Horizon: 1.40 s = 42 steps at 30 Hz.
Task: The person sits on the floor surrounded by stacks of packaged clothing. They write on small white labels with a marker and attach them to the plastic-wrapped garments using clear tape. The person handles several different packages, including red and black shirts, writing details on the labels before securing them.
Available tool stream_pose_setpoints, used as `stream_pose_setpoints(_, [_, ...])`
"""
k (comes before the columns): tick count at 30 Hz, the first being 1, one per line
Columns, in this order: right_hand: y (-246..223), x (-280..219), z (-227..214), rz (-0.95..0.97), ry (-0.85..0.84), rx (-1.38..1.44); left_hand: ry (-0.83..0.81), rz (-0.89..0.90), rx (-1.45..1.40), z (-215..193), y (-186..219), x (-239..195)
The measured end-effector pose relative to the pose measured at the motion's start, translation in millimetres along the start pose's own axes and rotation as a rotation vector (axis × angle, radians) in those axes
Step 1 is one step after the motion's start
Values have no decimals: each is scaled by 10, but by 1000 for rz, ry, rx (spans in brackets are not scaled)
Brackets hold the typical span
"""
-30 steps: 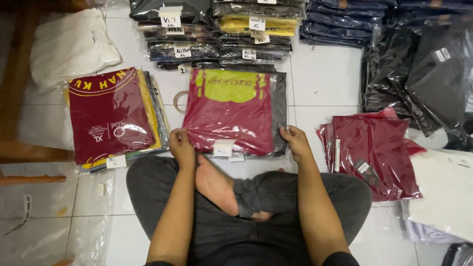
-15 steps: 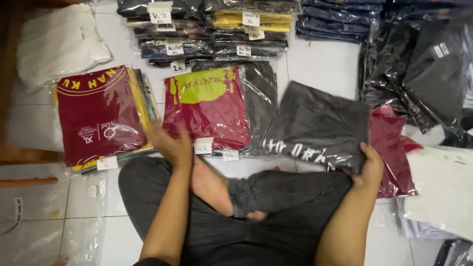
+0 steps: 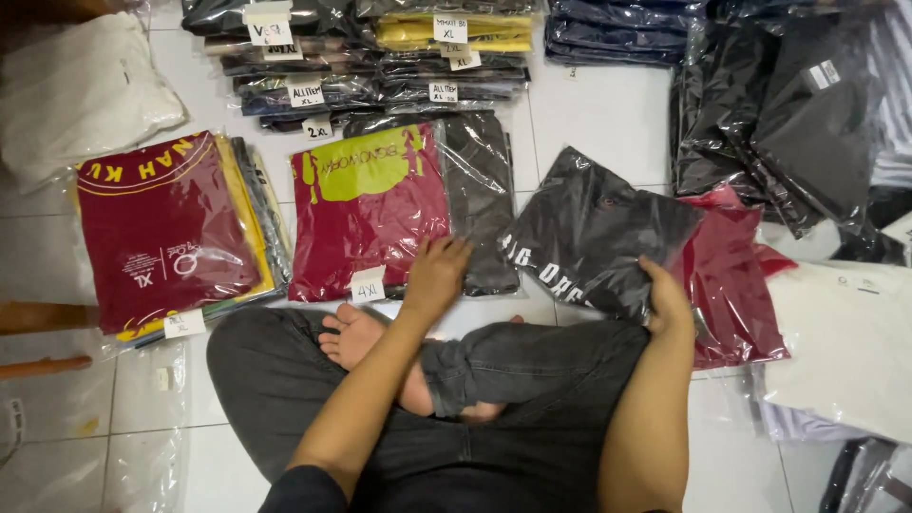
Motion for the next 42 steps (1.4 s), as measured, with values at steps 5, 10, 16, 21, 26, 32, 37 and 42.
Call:
stream_pose_setpoints(5, [-277,-216,-29,-182,-33,291,434,-289,-362,-809,-499,-65])
stream_pose_setpoints(10, [-379,-296,-192,-326,-47,514,612,-387,-537,-1197,-814,-192])
stream_pose_setpoints(16, [-572,-486,-166,-429,-63,693,176,-146,33,-387,-180,-116])
stream_pose_setpoints(21, [-644,-726,-21,-396,-103,734,223,70,361,-317,413,-38])
stream_pose_setpoints(26, [-573,-529,-65,-408,-117,718,11,3,186,-83,144,57])
stream_pose_setpoints(32, [-506,-402,-112,-381,-105,722,18,-73,110,181,-126,46])
stream_pose_setpoints(37, [-546,-483,-97,-395,-82,742,234,-280,7,-181,-443,0])
stream_pose_setpoints(42, [-610,-518,-68,-455,-90,688,838,-504,-405,-1293,-873,-339])
Point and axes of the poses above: each hand's wrist, its own x-axis towards the middle knuckle, its own z-axis out of the palm, y = z × x, the point moved 10 cm from there along x, towards the middle knuckle, and after that the axes turned 6 degrees about z, right-handed, at the moved point
